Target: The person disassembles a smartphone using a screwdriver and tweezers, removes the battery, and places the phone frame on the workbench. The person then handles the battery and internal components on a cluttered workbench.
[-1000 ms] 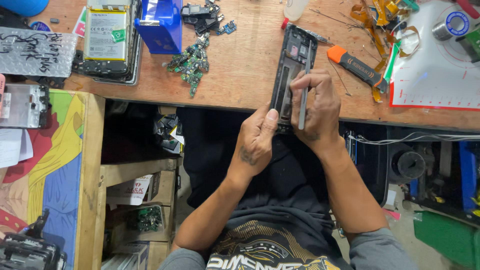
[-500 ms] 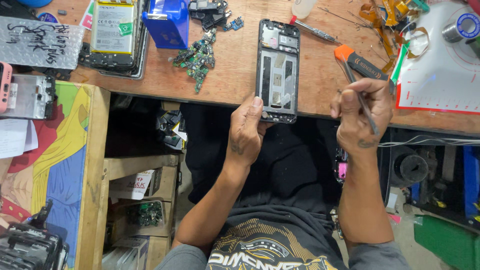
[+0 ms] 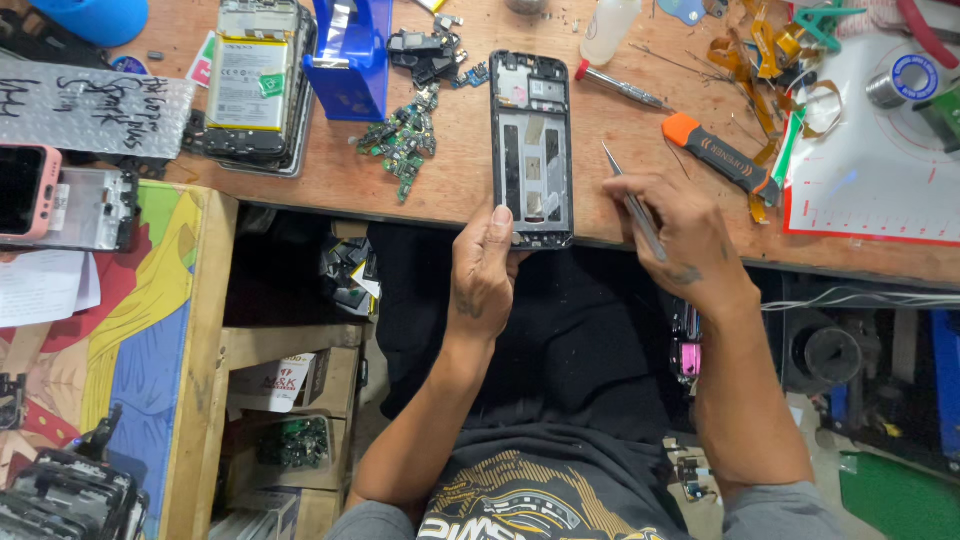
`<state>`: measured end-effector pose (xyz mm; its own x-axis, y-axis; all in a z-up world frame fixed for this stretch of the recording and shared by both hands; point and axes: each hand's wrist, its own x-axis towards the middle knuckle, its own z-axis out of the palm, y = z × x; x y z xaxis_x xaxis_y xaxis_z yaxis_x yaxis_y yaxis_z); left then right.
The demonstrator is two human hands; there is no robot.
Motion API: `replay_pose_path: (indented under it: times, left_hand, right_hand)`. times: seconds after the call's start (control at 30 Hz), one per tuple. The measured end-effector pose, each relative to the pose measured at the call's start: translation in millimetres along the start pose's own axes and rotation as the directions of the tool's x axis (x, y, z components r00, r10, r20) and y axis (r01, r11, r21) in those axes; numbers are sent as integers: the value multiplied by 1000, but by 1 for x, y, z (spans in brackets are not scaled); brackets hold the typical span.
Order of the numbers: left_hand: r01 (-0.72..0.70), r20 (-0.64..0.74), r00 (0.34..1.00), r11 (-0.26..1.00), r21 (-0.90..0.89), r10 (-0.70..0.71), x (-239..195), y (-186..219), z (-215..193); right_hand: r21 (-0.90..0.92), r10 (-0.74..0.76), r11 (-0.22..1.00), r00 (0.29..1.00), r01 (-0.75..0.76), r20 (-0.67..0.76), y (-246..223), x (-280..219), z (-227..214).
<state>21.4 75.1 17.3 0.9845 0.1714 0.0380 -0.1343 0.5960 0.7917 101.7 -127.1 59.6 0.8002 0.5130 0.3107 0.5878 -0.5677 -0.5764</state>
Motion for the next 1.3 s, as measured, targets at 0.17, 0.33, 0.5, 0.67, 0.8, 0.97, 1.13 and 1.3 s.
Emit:
replay_pose_path:
  times: [0.17,0.33,0.5,0.67,0.8,0.97,1.13,1.3]
  left_hand:
    - [-18,-34,999,1000,24,19,-3,7,2]
    - [-34,-56,998,995,90,39,-6,14,1]
    - [-86,-52,994,981,176,96,-9,23,1]
    - [-155,-31,986,962,226,166,-18,27,2]
    - [-181,-57,978,952,247,200,-24,34,8]
    - [-282,-101,945,932,228,310,-33,55,11]
    - [-488,-109,788,723,489,606,-61,76,-2]
    - [-345,-440,614,724,597,655,-72,68,-28]
  right_hand:
    - [-247,-88,963,992,107,86,-6,24,-9]
    - [-325,-158,925,978,195,137,-10,32,-15]
    - [-246,-128,963,989,106,-78,-15,25,-17]
    - [334,170,937,968,-101,-185,-33,3,15]
    - [556,157,826,986,-97,-60,-57,-1,41]
    - [703,-25,711,998,-20,54,-86,8,60]
    - [870,-91,490,989,-59,119,-118,28,77]
    - [910,-372,400,927,107,54,-177,57,89]
